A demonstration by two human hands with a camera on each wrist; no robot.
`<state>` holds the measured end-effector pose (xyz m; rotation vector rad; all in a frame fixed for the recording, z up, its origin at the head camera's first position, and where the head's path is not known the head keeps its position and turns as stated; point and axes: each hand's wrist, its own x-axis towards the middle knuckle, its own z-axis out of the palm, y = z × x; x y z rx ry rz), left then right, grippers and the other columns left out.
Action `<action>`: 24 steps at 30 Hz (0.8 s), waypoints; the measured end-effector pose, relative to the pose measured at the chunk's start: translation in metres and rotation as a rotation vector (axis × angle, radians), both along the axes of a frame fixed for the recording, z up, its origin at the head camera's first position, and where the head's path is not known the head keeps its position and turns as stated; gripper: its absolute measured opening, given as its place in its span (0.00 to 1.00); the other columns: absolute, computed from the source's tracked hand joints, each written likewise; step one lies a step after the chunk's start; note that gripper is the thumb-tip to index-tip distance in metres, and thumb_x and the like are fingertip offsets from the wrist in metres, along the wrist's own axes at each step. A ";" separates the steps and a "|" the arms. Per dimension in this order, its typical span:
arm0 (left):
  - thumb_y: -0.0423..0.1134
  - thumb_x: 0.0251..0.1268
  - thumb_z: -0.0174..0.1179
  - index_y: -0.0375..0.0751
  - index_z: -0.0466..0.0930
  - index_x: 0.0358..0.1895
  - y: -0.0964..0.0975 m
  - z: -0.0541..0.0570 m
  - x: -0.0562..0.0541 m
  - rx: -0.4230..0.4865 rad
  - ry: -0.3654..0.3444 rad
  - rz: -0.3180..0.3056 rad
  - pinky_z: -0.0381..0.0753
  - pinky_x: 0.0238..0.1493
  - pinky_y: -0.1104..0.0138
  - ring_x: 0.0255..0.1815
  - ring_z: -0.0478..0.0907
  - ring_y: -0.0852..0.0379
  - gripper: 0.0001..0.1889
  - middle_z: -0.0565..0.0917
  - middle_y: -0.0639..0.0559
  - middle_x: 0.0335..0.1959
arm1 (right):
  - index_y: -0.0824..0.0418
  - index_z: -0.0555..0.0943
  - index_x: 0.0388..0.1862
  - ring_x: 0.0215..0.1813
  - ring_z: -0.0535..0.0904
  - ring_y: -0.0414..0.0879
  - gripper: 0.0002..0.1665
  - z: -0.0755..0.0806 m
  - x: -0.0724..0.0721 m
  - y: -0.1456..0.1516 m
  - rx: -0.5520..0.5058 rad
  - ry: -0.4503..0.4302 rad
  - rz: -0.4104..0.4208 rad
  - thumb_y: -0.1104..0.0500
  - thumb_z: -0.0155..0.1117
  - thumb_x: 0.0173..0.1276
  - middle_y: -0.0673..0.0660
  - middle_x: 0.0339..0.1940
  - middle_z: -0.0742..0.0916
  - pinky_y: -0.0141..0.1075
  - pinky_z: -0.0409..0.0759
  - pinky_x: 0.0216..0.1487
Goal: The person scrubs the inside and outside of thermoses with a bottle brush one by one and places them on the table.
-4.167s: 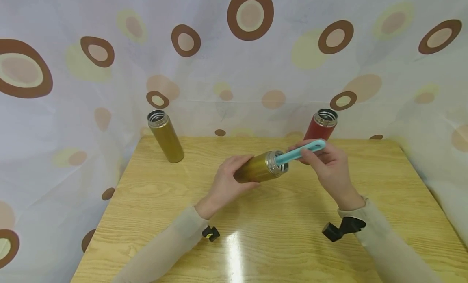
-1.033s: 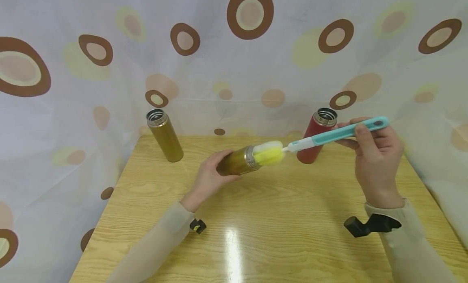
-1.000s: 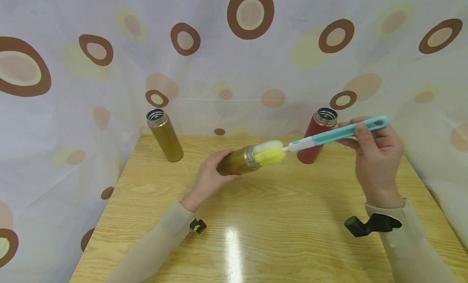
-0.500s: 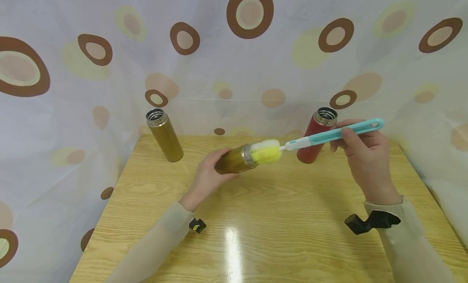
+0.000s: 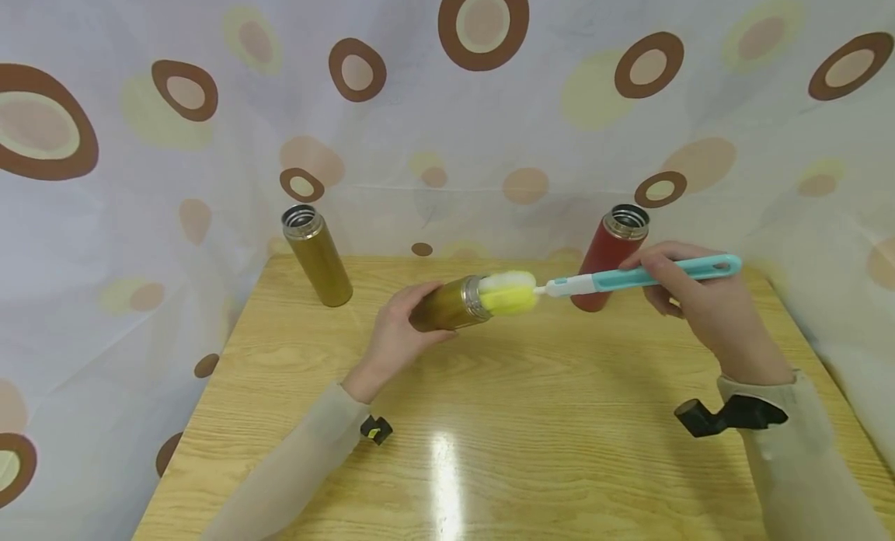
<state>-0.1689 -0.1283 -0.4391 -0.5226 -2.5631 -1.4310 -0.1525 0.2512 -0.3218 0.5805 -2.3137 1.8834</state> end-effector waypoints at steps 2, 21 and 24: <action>0.35 0.50 0.83 0.42 0.78 0.69 0.000 0.000 0.000 -0.004 0.005 -0.003 0.75 0.68 0.46 0.67 0.77 0.43 0.39 0.82 0.44 0.65 | 0.66 0.86 0.45 0.19 0.65 0.47 0.14 0.001 0.002 0.001 0.103 -0.021 -0.062 0.61 0.56 0.83 0.52 0.16 0.74 0.43 0.56 0.21; 0.34 0.50 0.83 0.45 0.78 0.69 -0.004 -0.006 -0.004 0.082 -0.057 0.023 0.74 0.69 0.46 0.67 0.76 0.44 0.39 0.81 0.46 0.66 | 0.77 0.85 0.41 0.11 0.67 0.46 0.14 0.002 -0.001 0.008 -0.352 0.015 -0.149 0.65 0.61 0.79 0.57 0.15 0.81 0.39 0.52 0.11; 0.33 0.50 0.82 0.47 0.79 0.68 -0.007 -0.008 -0.005 0.098 -0.090 0.063 0.74 0.69 0.46 0.67 0.76 0.45 0.38 0.81 0.47 0.66 | 0.81 0.83 0.44 0.13 0.71 0.47 0.10 0.002 -0.003 0.013 -0.422 0.038 -0.077 0.71 0.59 0.77 0.60 0.18 0.84 0.35 0.64 0.13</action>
